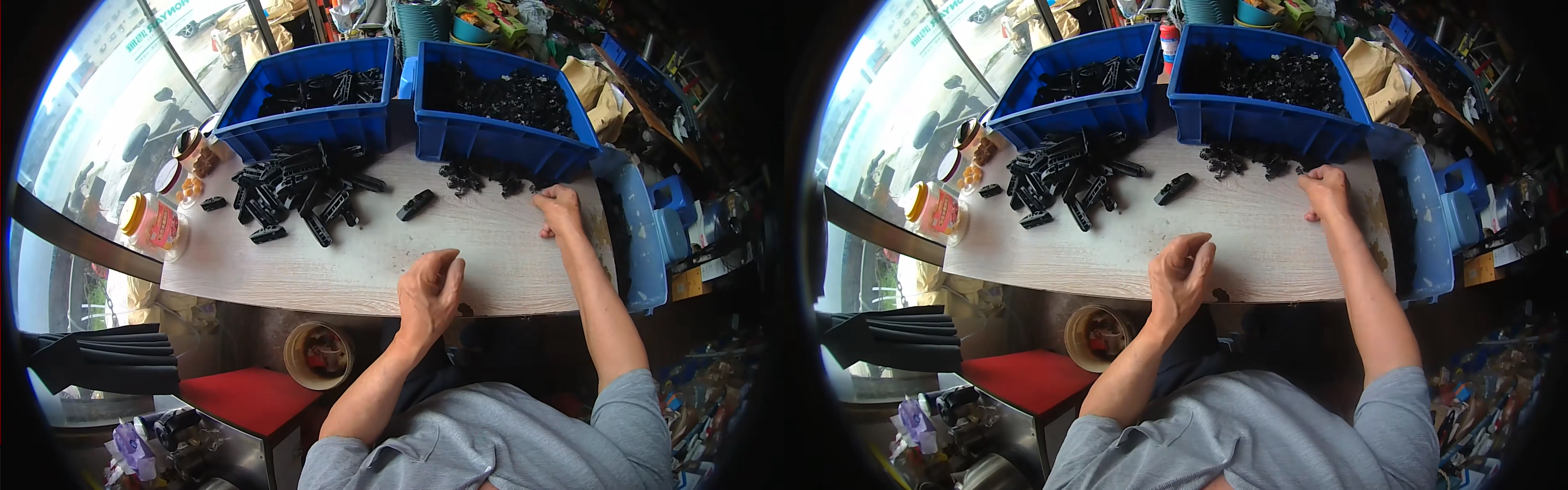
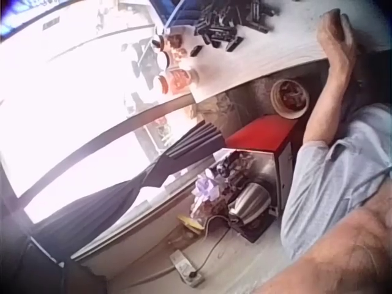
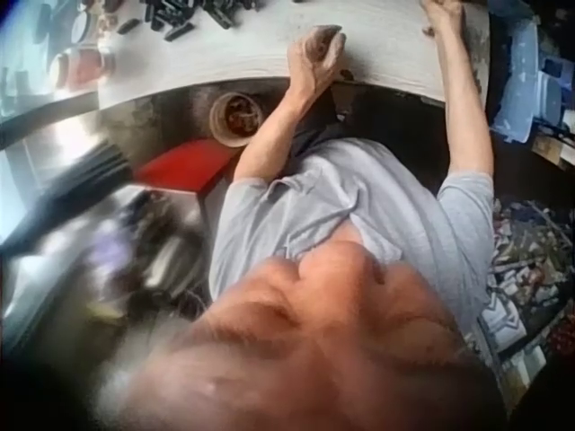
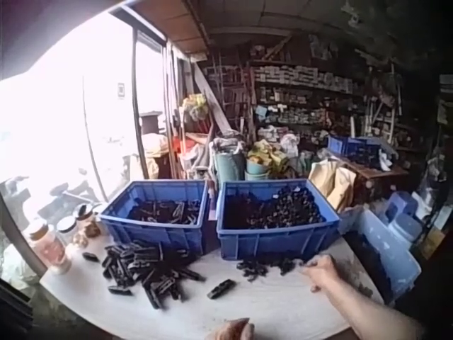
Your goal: Manually assembling small black plastic components by hand at a workbench.
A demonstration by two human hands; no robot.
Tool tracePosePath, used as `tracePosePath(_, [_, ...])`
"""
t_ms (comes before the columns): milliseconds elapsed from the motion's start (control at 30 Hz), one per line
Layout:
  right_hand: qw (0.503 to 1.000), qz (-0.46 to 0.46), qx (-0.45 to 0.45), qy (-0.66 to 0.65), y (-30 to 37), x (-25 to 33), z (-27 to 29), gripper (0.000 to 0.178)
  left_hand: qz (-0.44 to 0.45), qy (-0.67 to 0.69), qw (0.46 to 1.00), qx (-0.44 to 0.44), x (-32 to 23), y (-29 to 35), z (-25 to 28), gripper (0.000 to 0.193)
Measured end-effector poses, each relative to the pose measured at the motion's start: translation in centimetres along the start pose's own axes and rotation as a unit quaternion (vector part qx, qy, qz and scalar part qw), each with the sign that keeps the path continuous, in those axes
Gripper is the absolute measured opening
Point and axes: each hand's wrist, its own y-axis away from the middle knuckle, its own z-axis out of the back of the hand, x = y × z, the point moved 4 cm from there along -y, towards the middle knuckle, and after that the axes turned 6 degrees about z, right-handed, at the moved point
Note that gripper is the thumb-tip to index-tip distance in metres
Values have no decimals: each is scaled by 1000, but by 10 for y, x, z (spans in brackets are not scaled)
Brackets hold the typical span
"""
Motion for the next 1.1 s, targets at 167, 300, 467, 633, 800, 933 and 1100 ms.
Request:
tracePosePath(167, [995,-16,82,-56,34,8,-6,19,114,120,983,75,10,-24,-29,32])
tracePosePath(300, [979,24,169,-114,67,13,-22,12,177,171,965,94,5,-51,-59,40])
tracePosePath(467, [959,64,217,-172,84,20,-29,16,246,241,921,183,2,-61,-66,18])
tracePosePath(633, [950,67,221,-212,95,21,-29,20,248,291,904,193,3,-53,-56,10])
tracePosePath(800, [939,74,232,-245,99,19,-35,26,262,362,882,150,1,-49,-50,10])
tracePosePath(933, [934,73,210,-281,104,24,-41,24,268,382,873,144,2,-47,-48,9])
tracePosePath(1100, [927,78,216,-297,101,18,-42,19,207,305,919,135,9,-41,-44,14])
